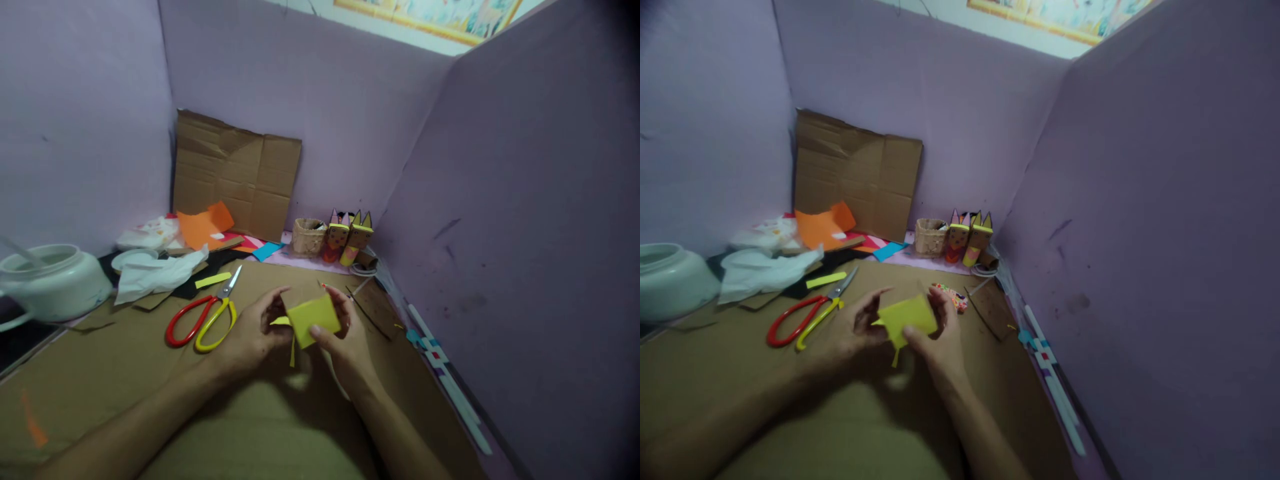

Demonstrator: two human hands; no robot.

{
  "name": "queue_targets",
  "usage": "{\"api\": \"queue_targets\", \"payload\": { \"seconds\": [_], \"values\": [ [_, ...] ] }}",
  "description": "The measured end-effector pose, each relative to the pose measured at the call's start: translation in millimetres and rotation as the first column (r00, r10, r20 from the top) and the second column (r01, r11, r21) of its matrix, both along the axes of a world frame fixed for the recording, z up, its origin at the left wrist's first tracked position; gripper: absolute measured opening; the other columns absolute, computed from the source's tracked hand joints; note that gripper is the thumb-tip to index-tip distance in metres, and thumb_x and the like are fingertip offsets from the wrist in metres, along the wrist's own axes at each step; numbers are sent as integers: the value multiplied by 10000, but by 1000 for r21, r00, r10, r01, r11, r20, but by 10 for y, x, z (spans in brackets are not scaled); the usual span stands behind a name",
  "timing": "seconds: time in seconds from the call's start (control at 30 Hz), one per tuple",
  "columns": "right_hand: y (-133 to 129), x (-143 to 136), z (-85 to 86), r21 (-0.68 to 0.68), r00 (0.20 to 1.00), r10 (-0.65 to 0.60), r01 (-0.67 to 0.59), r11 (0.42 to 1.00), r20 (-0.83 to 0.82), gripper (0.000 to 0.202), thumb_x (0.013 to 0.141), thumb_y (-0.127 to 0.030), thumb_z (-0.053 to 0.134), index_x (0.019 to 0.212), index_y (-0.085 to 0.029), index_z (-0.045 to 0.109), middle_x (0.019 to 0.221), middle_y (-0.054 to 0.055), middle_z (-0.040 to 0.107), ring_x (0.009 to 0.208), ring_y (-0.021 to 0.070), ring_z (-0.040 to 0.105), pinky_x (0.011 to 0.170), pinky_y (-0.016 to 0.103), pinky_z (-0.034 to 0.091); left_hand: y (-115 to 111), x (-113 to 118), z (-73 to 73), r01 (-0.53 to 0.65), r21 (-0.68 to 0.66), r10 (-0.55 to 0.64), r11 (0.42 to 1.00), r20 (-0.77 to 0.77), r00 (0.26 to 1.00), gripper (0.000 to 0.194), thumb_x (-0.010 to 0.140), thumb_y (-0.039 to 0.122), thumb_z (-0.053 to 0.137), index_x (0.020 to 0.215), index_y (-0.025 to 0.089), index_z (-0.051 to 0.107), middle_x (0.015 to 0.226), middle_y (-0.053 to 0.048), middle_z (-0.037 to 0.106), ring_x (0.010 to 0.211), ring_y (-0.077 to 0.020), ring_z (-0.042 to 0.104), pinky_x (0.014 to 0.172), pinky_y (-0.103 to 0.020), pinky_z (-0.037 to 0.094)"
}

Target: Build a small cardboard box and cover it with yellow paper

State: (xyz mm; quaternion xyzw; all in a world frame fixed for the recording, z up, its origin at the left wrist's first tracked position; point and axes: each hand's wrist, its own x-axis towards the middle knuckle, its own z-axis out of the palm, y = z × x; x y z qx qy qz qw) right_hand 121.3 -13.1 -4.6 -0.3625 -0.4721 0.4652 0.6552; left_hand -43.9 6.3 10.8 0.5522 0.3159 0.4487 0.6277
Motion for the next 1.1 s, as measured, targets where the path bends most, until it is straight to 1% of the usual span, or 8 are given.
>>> {"api": "queue_targets", "payload": {
  "seconds": [0.17,0.27,0.33,0.47,0.57,0.8,1.03,1.1],
  "values": [
    [-27,-51,9,-96,989,73,-86,992,-132,684,538,-205,812,1157,-249,526,1022,19,670,867,202,630,739,290,501,-26,85,-24,65,87,-65,994,-5,998,451,747,200,597,1178,173,467,1190,-119,580,1110,-252,548,942,-388,442],
    [-18,-45,84,-146,940,81,-136,980,-330,594,553,-254,803,1101,-225,572,954,28,706,830,218,655,748,326,515,11,6,42,-57,147,98,988,-294,951,497,741,224,529,1225,128,467,1163,-150,581,1048,-272,572,864,-391,478],
    [9,-3,144,-220,893,49,-163,962,-447,463,609,-334,764,1028,-196,621,884,39,727,775,224,670,731,349,531,66,-135,101,-147,306,310,941,-600,738,505,760,278,487,1236,108,485,1128,-171,585,1002,-302,579,826,-420,473],
    [83,121,210,-340,820,-65,-162,926,-569,323,763,-398,631,1012,-193,656,774,26,739,685,191,680,669,328,546,240,-522,134,-1,554,552,832,-829,83,469,765,297,425,1148,58,551,1019,-253,587,1000,-425,544,782,-500,435],
    [117,173,201,-374,815,-114,-132,918,-568,354,819,-422,567,1099,-214,633,754,14,739,642,172,676,631,311,545,379,-726,60,8,458,457,889,-886,-80,449,765,343,413,1094,89,581,992,-273,602,901,-431,589,677,-463,446],
    [79,194,162,-358,885,-79,-103,928,-459,384,818,-510,539,1037,-217,655,746,23,739,604,189,673,571,343,557,497,-766,-37,-60,407,406,911,-913,-25,391,677,276,501,1037,152,587,930,-226,659,794,-376,632,578,-366,416],
    [80,183,168,-293,881,-30,-124,948,-473,413,726,-502,669,1033,-226,641,855,15,747,703,186,692,635,329,568,437,-776,113,-181,458,477,870,-875,81,359,706,365,495,992,160,568,817,-182,653,745,-376,617,579,-371,387],
    [84,166,160,-240,889,-18,-104,965,-458,470,641,-429,767,1043,-224,637,859,6,747,730,186,691,675,318,563,382,-737,154,-263,460,520,848,-820,240,372,703,346,505,1032,181,553,814,-143,645,765,-346,612,601,-359,393]
  ]
}}
